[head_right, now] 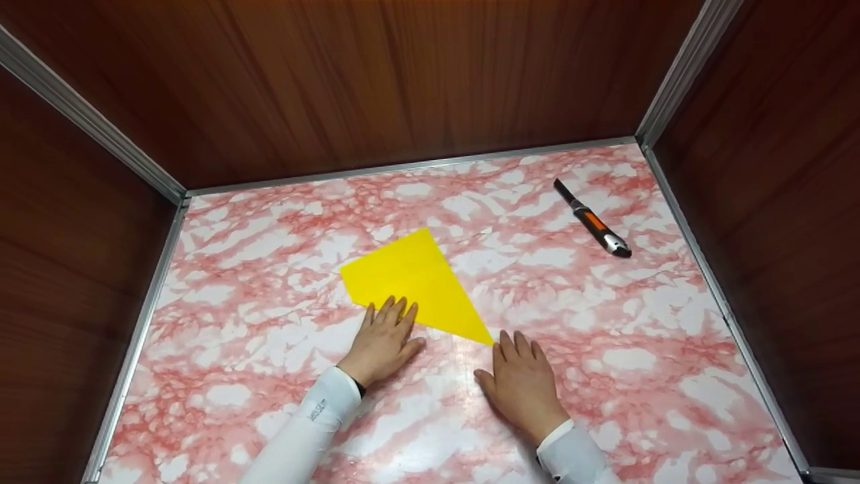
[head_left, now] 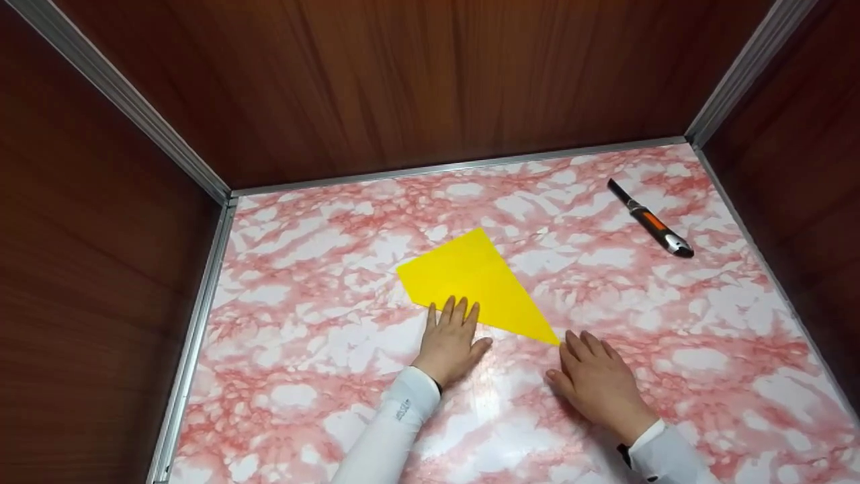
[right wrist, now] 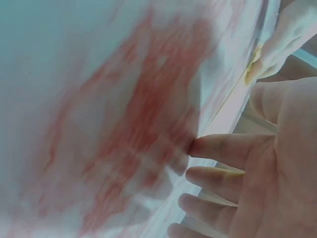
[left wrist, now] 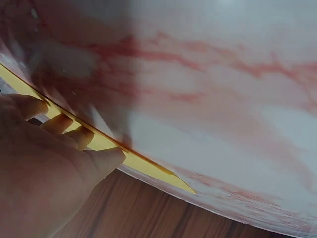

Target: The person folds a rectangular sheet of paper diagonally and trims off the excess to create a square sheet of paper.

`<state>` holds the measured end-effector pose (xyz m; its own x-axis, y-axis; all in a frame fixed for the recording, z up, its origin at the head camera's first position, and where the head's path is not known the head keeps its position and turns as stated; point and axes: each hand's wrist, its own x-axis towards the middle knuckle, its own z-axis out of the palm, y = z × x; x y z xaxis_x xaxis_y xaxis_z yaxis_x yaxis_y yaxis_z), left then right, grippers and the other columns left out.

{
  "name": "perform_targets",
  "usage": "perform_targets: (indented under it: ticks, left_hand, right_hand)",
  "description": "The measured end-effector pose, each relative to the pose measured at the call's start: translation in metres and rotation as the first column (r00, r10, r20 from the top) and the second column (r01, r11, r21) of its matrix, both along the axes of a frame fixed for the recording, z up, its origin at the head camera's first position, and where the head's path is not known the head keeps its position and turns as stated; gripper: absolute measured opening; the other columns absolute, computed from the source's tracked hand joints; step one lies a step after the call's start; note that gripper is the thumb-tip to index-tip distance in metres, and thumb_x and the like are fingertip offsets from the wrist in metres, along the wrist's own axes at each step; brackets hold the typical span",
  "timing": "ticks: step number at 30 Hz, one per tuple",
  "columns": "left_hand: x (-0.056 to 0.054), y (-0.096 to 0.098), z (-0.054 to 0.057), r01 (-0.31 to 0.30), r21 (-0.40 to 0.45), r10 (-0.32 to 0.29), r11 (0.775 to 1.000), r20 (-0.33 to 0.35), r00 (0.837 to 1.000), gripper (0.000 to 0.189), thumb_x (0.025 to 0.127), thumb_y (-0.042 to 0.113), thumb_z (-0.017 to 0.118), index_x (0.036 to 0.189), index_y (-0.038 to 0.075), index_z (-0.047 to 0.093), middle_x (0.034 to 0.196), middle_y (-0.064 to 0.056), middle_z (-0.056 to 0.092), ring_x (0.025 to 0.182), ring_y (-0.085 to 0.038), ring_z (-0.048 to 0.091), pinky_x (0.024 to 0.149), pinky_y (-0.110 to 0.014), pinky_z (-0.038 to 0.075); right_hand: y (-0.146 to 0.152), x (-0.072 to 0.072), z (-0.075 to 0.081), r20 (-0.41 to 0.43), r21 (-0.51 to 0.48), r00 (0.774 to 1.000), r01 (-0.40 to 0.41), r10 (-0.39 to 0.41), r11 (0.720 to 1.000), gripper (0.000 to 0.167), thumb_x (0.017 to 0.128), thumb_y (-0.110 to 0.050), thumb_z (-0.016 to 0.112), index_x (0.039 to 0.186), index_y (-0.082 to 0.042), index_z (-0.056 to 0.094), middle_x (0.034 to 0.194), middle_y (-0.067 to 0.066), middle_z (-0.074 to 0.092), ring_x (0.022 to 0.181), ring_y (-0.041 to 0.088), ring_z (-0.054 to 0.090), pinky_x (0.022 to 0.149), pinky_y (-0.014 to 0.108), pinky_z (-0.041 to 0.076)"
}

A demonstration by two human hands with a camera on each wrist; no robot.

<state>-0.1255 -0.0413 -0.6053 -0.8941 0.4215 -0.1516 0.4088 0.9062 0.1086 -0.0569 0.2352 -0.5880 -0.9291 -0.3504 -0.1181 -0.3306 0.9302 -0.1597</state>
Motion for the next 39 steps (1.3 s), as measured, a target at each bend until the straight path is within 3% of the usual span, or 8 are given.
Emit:
perform_targets:
  ticks: [7,11,14,20,26,33,36,39]
  left_hand:
    - [-0.005,0.001,0.003,0.038,0.029,-0.038,0.999,0.004,0.999,0.069,0.099,0.06,0.034,0.155,0.019,0.027,0.158,-0.01,0.025,0.146,-0.032,0.013,0.113,-0.057,0.01]
    - [-0.007,-0.003,0.005,0.083,0.051,-0.083,0.995,0.002,0.997,0.064,0.1,0.054,0.039,0.153,0.019,0.033,0.156,-0.011,0.028,0.145,-0.032,0.016,0.113,-0.056,0.013]
    - [-0.008,-0.004,0.005,0.107,0.07,-0.108,0.992,0.005,0.994,0.058,0.101,0.05,0.041,0.151,0.02,0.038,0.155,-0.01,0.03,0.145,-0.031,0.019,0.113,-0.055,0.014]
    - [-0.009,0.002,0.004,0.148,0.09,-0.146,0.985,-0.027,0.989,0.045,0.101,0.043,0.047,0.141,0.021,0.051,0.148,-0.008,0.04,0.142,-0.029,0.026,0.113,-0.053,0.018]
    - [-0.008,0.008,-0.001,0.15,0.076,-0.145,0.986,-0.065,0.987,0.043,0.098,0.042,0.053,0.136,0.022,0.053,0.143,-0.006,0.043,0.139,-0.028,0.031,0.112,-0.051,0.021]
    - [-0.013,-0.005,-0.004,0.085,0.193,-0.071,0.978,-0.078,0.994,0.04,0.098,0.038,0.054,0.132,0.016,0.056,0.143,-0.006,0.044,0.136,-0.023,0.035,0.112,-0.042,0.025]
    - [-0.016,-0.016,-0.005,0.023,0.244,-0.003,0.969,-0.08,0.997,0.039,0.098,0.036,0.055,0.129,0.012,0.057,0.143,-0.008,0.045,0.134,-0.025,0.038,0.111,-0.041,0.027]
    - [-0.02,-0.025,-0.005,-0.076,0.271,0.11,0.959,-0.112,0.988,0.037,0.096,0.034,0.058,0.124,0.009,0.06,0.141,-0.012,0.048,0.132,-0.028,0.04,0.11,-0.043,0.028]
  right_hand:
    - [0.002,0.002,0.014,0.104,-0.053,0.995,0.003,0.003,0.999,0.06,0.098,-0.054,0.044,0.132,-0.008,0.062,0.144,0.016,0.047,0.133,0.04,0.038,0.106,0.06,0.027]
    - [0.006,-0.014,0.021,0.053,-0.185,0.997,0.071,-0.062,0.98,0.046,0.1,-0.045,0.049,0.125,-0.012,0.068,0.133,0.014,0.058,0.123,0.036,0.05,0.1,0.059,0.036]
    - [0.005,-0.032,0.018,0.016,-0.241,0.996,0.084,-0.083,0.967,0.046,0.099,-0.04,0.053,0.132,-0.009,0.062,0.134,0.016,0.056,0.123,0.036,0.049,0.1,0.058,0.037]
    - [-0.007,-0.069,0.005,0.064,-0.2,0.997,0.044,-0.032,0.979,0.062,0.097,-0.042,0.056,0.147,-0.006,0.043,0.15,0.02,0.037,0.136,0.042,0.031,0.107,0.059,0.026]
    - [-0.019,-0.085,-0.005,0.097,-0.12,0.995,0.042,-0.031,0.992,0.068,0.096,-0.046,0.055,0.151,-0.01,0.037,0.155,0.018,0.028,0.14,0.043,0.022,0.108,0.061,0.021]
    - [-0.025,-0.088,-0.006,0.08,-0.066,0.997,0.015,-0.01,0.998,0.07,0.093,-0.048,0.059,0.15,-0.012,0.039,0.157,0.015,0.026,0.14,0.042,0.022,0.109,0.061,0.021]
    - [-0.025,-0.088,-0.006,0.068,-0.063,0.998,-0.004,0.008,0.998,0.07,0.093,-0.048,0.059,0.15,-0.012,0.04,0.156,0.016,0.027,0.139,0.043,0.023,0.108,0.061,0.023]
    - [-0.025,-0.088,-0.006,0.06,-0.069,0.998,-0.008,0.012,0.998,0.069,0.093,-0.047,0.06,0.149,-0.012,0.04,0.156,0.016,0.027,0.139,0.043,0.024,0.107,0.061,0.024]
